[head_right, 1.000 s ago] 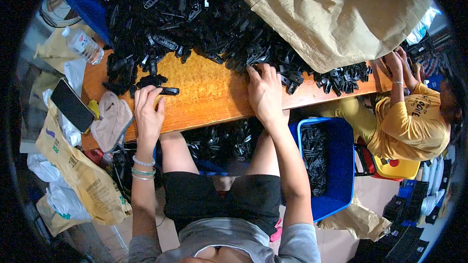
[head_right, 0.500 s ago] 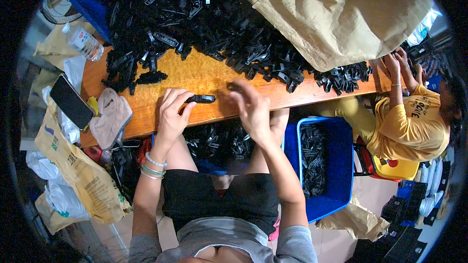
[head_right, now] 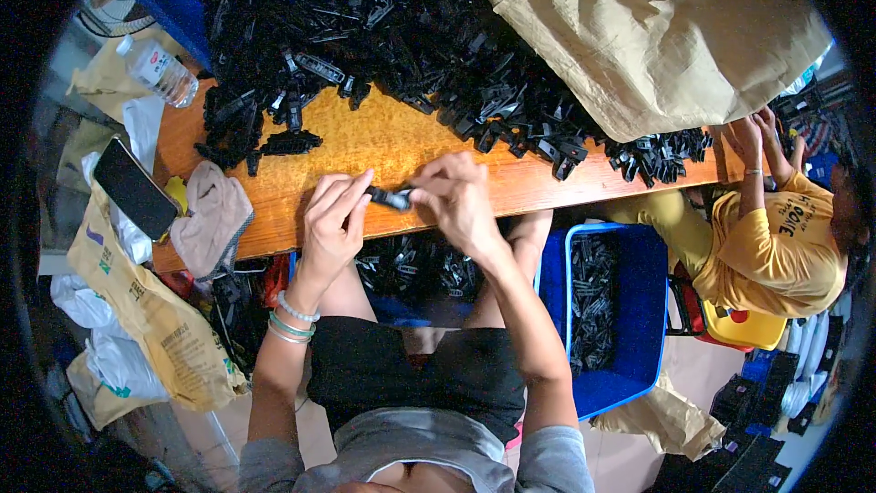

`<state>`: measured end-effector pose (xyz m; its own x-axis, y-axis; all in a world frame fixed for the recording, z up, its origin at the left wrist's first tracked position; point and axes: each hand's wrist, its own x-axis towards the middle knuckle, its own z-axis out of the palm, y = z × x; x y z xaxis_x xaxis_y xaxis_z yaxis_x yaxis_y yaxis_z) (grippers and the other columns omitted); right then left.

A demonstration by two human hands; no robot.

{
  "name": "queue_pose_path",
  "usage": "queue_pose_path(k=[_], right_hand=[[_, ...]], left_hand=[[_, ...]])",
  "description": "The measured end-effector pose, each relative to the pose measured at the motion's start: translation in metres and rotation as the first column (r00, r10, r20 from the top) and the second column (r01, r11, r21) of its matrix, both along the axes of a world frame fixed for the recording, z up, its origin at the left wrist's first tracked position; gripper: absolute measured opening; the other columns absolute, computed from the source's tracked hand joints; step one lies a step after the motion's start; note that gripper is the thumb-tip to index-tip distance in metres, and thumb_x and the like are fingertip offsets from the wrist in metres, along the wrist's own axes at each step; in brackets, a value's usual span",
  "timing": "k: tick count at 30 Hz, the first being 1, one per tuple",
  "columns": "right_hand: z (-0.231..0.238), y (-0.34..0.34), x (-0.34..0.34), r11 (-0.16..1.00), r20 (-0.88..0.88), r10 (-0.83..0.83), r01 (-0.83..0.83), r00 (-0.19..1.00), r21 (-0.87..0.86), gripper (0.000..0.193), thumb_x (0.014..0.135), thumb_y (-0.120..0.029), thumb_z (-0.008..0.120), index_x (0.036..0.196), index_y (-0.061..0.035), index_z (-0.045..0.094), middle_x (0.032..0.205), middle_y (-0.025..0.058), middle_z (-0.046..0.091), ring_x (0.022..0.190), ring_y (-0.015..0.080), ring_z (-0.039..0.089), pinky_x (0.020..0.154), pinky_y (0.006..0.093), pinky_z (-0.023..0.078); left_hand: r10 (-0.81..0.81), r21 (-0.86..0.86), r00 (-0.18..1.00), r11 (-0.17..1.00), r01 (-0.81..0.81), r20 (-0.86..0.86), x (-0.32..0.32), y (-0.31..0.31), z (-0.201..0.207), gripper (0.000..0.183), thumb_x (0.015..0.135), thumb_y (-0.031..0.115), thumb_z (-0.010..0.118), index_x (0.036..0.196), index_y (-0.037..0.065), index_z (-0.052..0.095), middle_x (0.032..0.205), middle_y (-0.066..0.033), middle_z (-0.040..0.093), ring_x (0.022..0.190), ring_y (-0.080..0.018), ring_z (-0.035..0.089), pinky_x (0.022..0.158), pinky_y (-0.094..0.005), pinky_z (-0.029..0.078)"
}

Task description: The person wipes their hands with a cloth, then repeatedly picks up plastic components from a pile on the table, assembles them together by hand, and drops them into a container below.

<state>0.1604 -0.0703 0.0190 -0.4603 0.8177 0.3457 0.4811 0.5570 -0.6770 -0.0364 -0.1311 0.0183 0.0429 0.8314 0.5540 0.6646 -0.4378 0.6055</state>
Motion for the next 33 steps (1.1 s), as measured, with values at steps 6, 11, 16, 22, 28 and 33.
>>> queue_pose_path(k=[6, 11, 16, 22, 28, 33], right_hand=[[-0.008, -0.015, -0.009, 0.997, -0.161, -0.081, 0.079, 0.984, -0.016, 0.021, 0.078, -0.009, 0.072, 0.096, -0.001, 0.066, 0.096, 0.0112, 0.062, 0.094, 0.0311, 0.055, 0.085, 0.0402, 0.041], [0.001, -0.028, -0.002, 0.954, -0.189, -0.268, 0.233, 0.945, -0.189, 0.021, 0.082, -0.006, 0.072, 0.101, 0.0013, 0.066, 0.087, 0.0148, 0.063, 0.08, 0.0285, 0.06, 0.074, 0.0352, 0.048], [0.006, -0.048, 0.0, 0.985, -0.134, -0.153, 0.14, 0.979, -0.099, 0.023, 0.076, -0.007, 0.076, 0.096, 0.0007, 0.07, 0.084, 0.0129, 0.066, 0.08, 0.0281, 0.06, 0.074, 0.036, 0.047], [0.0, -0.067, -0.013, 0.958, -0.061, -0.265, 0.271, 0.962, 0.1, 0.024, 0.072, -0.011, 0.079, 0.093, -0.0017, 0.071, 0.08, 0.0083, 0.061, 0.077, 0.027, 0.054, 0.072, 0.0375, 0.042], [-0.003, -0.059, -0.03, 0.953, -0.033, -0.266, 0.268, 0.963, 0.138, 0.024, 0.072, -0.013, 0.079, 0.092, -0.0027, 0.072, 0.079, 0.0054, 0.058, 0.079, 0.0242, 0.051, 0.069, 0.0356, 0.036], [0.001, -0.062, -0.009, 0.991, -0.102, -0.131, 0.131, 0.986, -0.011, 0.024, 0.074, -0.011, 0.078, 0.095, -0.0014, 0.071, 0.083, 0.009, 0.059, 0.083, 0.0271, 0.055, 0.075, 0.0372, 0.043]], left_hand=[[-0.025, 0.04, 1.0, 0.999, 0.025, 0.002, 0.008, -0.002, -0.006, 0.031, 0.078, -0.01, 0.063, 0.109, -0.005, 0.067, 0.091, -0.016, 0.066, 0.085, -0.0303, 0.061, 0.075, -0.0376, 0.051], [-0.005, 0.047, 1.0, 0.999, 0.005, 0.001, 0.004, -0.007, -0.009, 0.029, 0.077, -0.01, 0.064, 0.106, -0.005, 0.067, 0.095, -0.0154, 0.067, 0.089, -0.0307, 0.062, 0.078, -0.038, 0.052], [-0.015, 0.001, 0.999, 1.0, 0.015, 0.045, -0.001, -0.009, -0.008, 0.026, 0.075, -0.009, 0.068, 0.101, -0.006, 0.068, 0.103, -0.0158, 0.067, 0.098, -0.0311, 0.061, 0.085, -0.0371, 0.051], [0.002, 0.017, 0.999, 1.0, -0.003, 0.04, 0.004, -0.012, -0.01, 0.026, 0.076, -0.008, 0.065, 0.103, -0.008, 0.066, 0.103, -0.0185, 0.065, 0.096, -0.0335, 0.06, 0.084, -0.0399, 0.051], [-0.037, 0.0, 0.999, 0.999, 0.037, -0.007, 0.006, -0.014, -0.004, 0.028, 0.076, -0.01, 0.059, 0.104, -0.009, 0.064, 0.103, -0.0193, 0.064, 0.097, -0.0351, 0.06, 0.086, -0.041, 0.051], [-0.086, -0.008, 0.995, 0.996, 0.087, 0.04, -0.024, -0.002, 0.002, 0.024, 0.078, -0.007, 0.06, 0.101, -0.006, 0.065, 0.103, -0.019, 0.064, 0.096, -0.0315, 0.06, 0.083, -0.0411, 0.05]])
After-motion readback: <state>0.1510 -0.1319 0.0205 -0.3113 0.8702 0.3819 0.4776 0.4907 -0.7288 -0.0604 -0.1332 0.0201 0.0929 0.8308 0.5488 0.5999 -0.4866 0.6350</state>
